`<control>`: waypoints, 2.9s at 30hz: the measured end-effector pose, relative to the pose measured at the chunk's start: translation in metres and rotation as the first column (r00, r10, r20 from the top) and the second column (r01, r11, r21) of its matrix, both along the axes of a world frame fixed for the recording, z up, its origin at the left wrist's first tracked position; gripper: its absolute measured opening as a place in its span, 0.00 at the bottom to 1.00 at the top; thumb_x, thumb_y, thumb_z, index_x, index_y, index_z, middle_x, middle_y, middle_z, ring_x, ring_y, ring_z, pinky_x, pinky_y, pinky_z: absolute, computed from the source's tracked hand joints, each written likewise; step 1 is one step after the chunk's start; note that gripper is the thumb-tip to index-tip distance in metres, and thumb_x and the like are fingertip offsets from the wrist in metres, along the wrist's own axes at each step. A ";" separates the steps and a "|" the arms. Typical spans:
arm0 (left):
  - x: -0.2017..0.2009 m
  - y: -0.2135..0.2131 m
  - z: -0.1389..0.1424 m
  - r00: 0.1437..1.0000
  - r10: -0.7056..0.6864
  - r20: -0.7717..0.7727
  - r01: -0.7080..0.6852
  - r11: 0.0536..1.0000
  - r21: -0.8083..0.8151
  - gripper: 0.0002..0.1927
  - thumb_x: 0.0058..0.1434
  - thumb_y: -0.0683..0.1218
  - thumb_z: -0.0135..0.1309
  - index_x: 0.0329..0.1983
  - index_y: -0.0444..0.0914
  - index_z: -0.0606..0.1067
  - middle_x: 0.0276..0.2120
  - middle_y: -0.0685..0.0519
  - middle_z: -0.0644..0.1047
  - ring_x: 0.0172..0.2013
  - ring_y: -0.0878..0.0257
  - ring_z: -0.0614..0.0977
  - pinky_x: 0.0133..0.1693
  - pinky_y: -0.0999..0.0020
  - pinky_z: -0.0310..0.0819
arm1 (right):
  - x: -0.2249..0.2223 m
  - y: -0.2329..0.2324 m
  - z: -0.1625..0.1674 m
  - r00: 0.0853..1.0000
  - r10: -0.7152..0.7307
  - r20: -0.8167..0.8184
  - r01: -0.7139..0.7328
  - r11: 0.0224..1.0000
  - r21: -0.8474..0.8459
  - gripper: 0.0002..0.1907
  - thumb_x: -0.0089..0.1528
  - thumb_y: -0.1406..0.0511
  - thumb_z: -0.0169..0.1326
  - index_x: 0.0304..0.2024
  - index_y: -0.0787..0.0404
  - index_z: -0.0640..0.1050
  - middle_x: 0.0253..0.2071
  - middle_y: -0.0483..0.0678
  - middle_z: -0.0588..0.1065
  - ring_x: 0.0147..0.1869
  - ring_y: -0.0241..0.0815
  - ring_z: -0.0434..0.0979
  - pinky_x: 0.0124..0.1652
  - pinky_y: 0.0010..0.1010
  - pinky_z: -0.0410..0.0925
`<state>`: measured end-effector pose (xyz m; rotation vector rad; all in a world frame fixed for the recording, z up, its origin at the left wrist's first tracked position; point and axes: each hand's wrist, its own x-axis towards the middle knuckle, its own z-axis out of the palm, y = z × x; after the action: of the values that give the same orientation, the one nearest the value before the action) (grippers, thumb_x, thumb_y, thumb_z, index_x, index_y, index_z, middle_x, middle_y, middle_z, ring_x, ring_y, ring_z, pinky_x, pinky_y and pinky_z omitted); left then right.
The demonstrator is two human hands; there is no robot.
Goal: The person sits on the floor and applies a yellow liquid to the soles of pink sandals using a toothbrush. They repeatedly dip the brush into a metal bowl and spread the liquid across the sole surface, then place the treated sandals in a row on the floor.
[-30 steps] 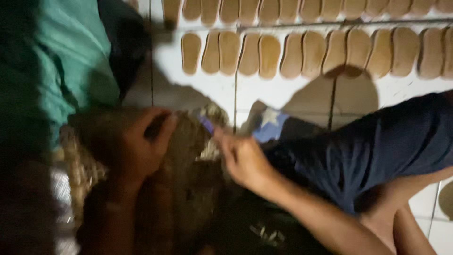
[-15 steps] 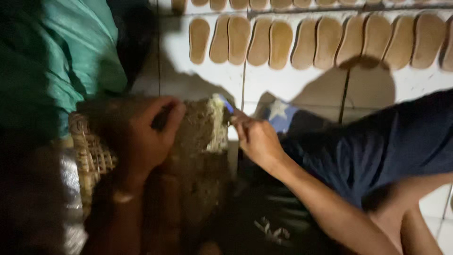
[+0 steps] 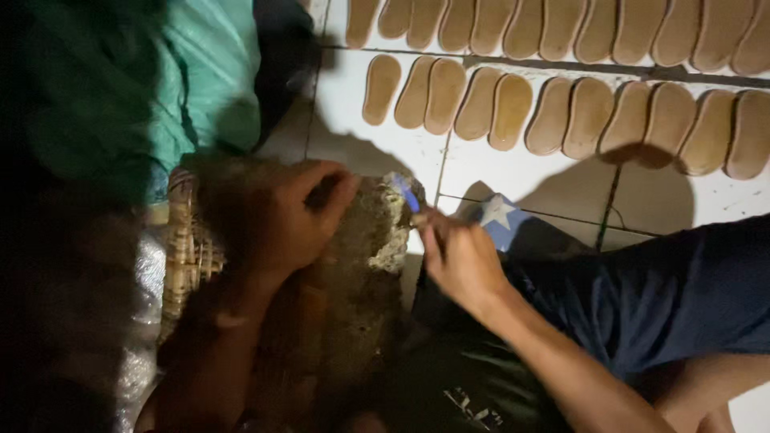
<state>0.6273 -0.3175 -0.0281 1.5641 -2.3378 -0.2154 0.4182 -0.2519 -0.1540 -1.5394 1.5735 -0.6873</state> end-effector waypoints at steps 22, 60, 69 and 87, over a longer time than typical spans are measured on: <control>0.004 0.001 -0.016 0.966 -0.032 -0.257 0.046 0.998 0.046 0.09 0.66 0.47 0.62 0.42 0.35 0.79 0.40 0.45 0.82 0.41 0.51 0.84 0.43 0.61 0.78 | 0.008 -0.005 -0.011 0.996 -0.045 0.070 0.043 0.999 0.032 0.16 0.68 0.57 0.49 0.42 0.61 0.82 0.22 0.61 0.75 0.27 0.62 0.78 0.29 0.48 0.70; -0.002 0.006 -0.012 0.975 0.004 -0.221 0.018 0.995 0.098 0.09 0.66 0.47 0.61 0.40 0.36 0.80 0.34 0.47 0.82 0.33 0.56 0.83 0.37 0.64 0.76 | -0.015 0.003 -0.106 0.849 -0.148 0.507 0.002 0.961 0.276 0.14 0.71 0.63 0.47 0.46 0.65 0.81 0.23 0.46 0.69 0.22 0.34 0.65 0.23 0.30 0.61; -0.005 0.009 -0.013 0.988 0.060 -0.140 -0.046 0.994 0.100 0.10 0.67 0.49 0.62 0.44 0.38 0.82 0.37 0.45 0.83 0.37 0.54 0.85 0.38 0.63 0.76 | -0.028 0.051 0.008 0.984 0.018 0.178 -0.002 0.996 -0.090 0.10 0.66 0.65 0.55 0.47 0.60 0.82 0.40 0.54 0.82 0.25 0.36 0.79 0.27 0.30 0.73; -0.002 0.007 -0.018 0.951 -0.033 -0.308 0.067 0.993 0.100 0.07 0.69 0.44 0.60 0.44 0.34 0.79 0.40 0.45 0.81 0.40 0.53 0.84 0.44 0.64 0.76 | -0.016 0.024 0.011 0.954 0.228 -0.194 -0.246 0.966 -0.073 0.12 0.61 0.69 0.56 0.46 0.64 0.80 0.33 0.59 0.80 0.31 0.54 0.81 0.33 0.41 0.74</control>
<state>0.6255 -0.3104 -0.0463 1.4039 -2.1531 -0.5648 0.4027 -0.2283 -0.1432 -1.8738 1.4709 -0.5032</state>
